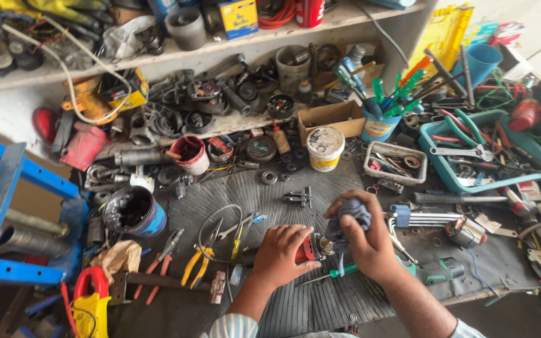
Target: The person cleans a red and black electrical component with a cloth, then uses a screwdriver and a cordless drill to remove and reinsert screws. They handle small parts and tools on a cluttered workbench, repeatedly adjusting the component and tools throughout the clip.
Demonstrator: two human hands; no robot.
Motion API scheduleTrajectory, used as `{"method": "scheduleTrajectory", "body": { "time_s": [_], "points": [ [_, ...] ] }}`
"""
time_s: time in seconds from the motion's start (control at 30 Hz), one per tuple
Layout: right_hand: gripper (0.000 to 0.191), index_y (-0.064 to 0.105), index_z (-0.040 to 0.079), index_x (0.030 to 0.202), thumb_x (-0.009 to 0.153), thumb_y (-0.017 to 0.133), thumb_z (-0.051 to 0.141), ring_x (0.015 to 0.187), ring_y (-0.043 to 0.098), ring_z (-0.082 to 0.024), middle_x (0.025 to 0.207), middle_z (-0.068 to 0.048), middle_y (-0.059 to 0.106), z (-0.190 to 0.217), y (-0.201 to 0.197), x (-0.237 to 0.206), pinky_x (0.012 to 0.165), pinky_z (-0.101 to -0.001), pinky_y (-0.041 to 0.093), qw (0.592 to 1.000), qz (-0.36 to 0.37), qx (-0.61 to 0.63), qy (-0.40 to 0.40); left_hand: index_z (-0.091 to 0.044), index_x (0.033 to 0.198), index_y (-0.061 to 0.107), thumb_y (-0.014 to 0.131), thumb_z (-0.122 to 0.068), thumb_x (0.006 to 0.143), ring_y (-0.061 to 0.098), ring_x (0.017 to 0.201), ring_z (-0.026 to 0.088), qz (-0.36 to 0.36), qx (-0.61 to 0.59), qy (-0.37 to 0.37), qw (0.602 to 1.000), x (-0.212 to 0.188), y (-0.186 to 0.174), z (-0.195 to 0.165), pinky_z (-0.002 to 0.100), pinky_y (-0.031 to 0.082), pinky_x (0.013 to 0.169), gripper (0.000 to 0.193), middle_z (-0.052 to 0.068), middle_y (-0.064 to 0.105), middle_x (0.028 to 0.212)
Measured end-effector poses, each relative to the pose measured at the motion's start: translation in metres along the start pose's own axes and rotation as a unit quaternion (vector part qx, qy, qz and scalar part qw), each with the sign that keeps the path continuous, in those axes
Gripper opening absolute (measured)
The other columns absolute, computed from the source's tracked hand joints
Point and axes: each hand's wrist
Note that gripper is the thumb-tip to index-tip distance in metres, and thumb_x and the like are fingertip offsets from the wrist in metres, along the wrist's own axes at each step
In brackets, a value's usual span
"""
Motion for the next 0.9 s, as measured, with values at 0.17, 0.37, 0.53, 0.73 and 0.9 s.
{"method": "scheduleTrajectory", "body": {
  "time_s": [0.17, 0.37, 0.53, 0.73, 0.9],
  "points": [
    [0.033, 0.043, 0.002, 0.136, 0.110, 0.052, 0.021, 0.100, 0.064, -0.022, 0.109, -0.011, 0.061, -0.001, -0.002, -0.010, 0.090, -0.0388, 0.055, 0.977, -0.198, 0.076, -0.008, -0.011, 0.122, 0.064, 0.073, -0.032, 0.093, 0.068, 0.106, 0.024, -0.002, -0.106, -0.062, 0.992, 0.010, 0.012, -0.035, 0.045, 0.048, 0.097, 0.036, 0.004, 0.072, 0.113],
    [0.035, 0.041, 0.005, 0.140, 0.113, 0.046, 0.025, 0.095, 0.063, -0.022, 0.106, -0.011, 0.060, 0.011, -0.027, -0.028, 0.088, -0.0415, 0.058, 0.928, -0.304, 0.214, -0.014, -0.007, 0.113, 0.065, 0.066, -0.022, 0.100, 0.071, 0.089, 0.035, 0.028, -0.201, -0.136, 0.970, 0.022, 0.029, -0.080, 0.046, 0.055, 0.073, 0.020, 0.013, 0.072, 0.099],
    [0.029, 0.045, 0.005, 0.131, 0.115, 0.043, 0.028, 0.080, 0.065, -0.020, 0.097, -0.010, 0.062, 0.000, -0.092, -0.047, 0.073, -0.0340, 0.058, 0.929, -0.363, 0.054, -0.041, -0.007, 0.104, 0.060, 0.062, -0.020, 0.101, 0.071, 0.076, 0.039, 0.143, -0.177, -0.115, 0.967, 0.025, 0.024, -0.090, 0.052, 0.053, 0.061, 0.014, 0.015, 0.072, 0.084],
    [0.024, 0.052, 0.003, 0.125, 0.124, 0.053, 0.027, 0.082, 0.054, -0.015, 0.102, -0.009, 0.055, -0.040, -0.201, -0.063, 0.076, -0.0291, 0.047, 0.841, -0.478, -0.232, -0.099, -0.014, 0.094, 0.067, 0.059, -0.025, 0.097, 0.073, 0.080, 0.038, 0.162, -0.061, -0.103, 0.979, 0.036, 0.008, -0.047, 0.052, 0.055, 0.066, 0.013, 0.013, 0.074, 0.084],
    [0.016, 0.062, 0.003, 0.120, 0.115, 0.061, 0.018, 0.118, 0.055, -0.031, 0.119, -0.014, 0.061, -0.036, -0.264, -0.050, 0.109, -0.0430, 0.041, 0.787, -0.338, -0.508, -0.089, -0.014, 0.097, 0.070, 0.064, -0.032, 0.094, 0.070, 0.087, 0.036, 0.128, 0.024, -0.160, 0.979, 0.059, 0.002, -0.003, 0.051, 0.055, 0.071, 0.020, 0.008, 0.074, 0.093]
  ]
}}
Point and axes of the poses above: each hand's wrist, its own x-axis towards the middle knuckle, its own y-axis out of the palm, z = x × y
